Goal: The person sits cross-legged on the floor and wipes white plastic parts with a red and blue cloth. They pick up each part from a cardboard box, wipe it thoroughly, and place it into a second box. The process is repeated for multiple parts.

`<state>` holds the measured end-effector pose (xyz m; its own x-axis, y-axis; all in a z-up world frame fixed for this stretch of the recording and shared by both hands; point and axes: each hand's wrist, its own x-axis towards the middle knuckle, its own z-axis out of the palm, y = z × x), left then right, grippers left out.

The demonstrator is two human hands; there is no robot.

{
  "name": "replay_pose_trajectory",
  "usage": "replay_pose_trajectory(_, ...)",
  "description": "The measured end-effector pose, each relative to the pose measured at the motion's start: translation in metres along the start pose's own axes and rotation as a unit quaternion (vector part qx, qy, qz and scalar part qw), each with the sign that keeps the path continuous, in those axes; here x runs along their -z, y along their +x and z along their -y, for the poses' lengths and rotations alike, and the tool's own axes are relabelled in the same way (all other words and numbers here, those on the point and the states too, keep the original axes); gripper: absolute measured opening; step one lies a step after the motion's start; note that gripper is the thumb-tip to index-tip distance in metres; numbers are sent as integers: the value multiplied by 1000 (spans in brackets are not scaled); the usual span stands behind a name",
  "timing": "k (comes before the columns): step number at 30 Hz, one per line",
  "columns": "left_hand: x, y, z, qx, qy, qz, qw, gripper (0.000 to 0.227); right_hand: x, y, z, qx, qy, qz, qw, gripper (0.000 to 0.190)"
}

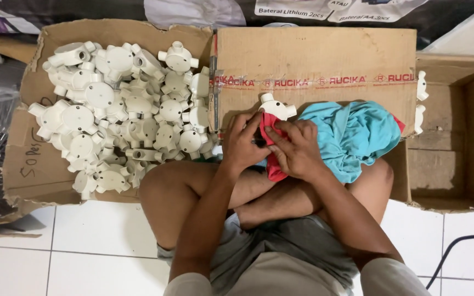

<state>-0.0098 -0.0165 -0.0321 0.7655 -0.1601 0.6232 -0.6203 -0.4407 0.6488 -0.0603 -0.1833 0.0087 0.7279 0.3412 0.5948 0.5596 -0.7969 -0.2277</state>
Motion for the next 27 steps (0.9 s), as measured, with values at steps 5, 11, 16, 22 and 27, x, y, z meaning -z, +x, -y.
replay_pose_trajectory(5, -7, -3, 1, 15, 11, -36, 999, 71, 11, 9, -40, -37, -63, -61, 995, 24)
replay_pose_trajectory(11, 1, 4, -4, 42, -46, -60, 996, 63, 8, 5, -8, -41, 35, -77, 996, 30)
replay_pose_trajectory(16, 14, 13, -15, 52, -66, -55, 995, 60, -1, -6, -22, -50, 88, -97, 990, 20)
replay_pose_trajectory(22, 24, 23, -18, 96, -194, 27, 976, 42, 5, 6, -13, -137, 130, -218, 957, 16)
replay_pose_trajectory(27, 18, 27, -15, 93, -181, 53, 978, 29, 1, 15, -1, -46, 69, -74, 994, 40)
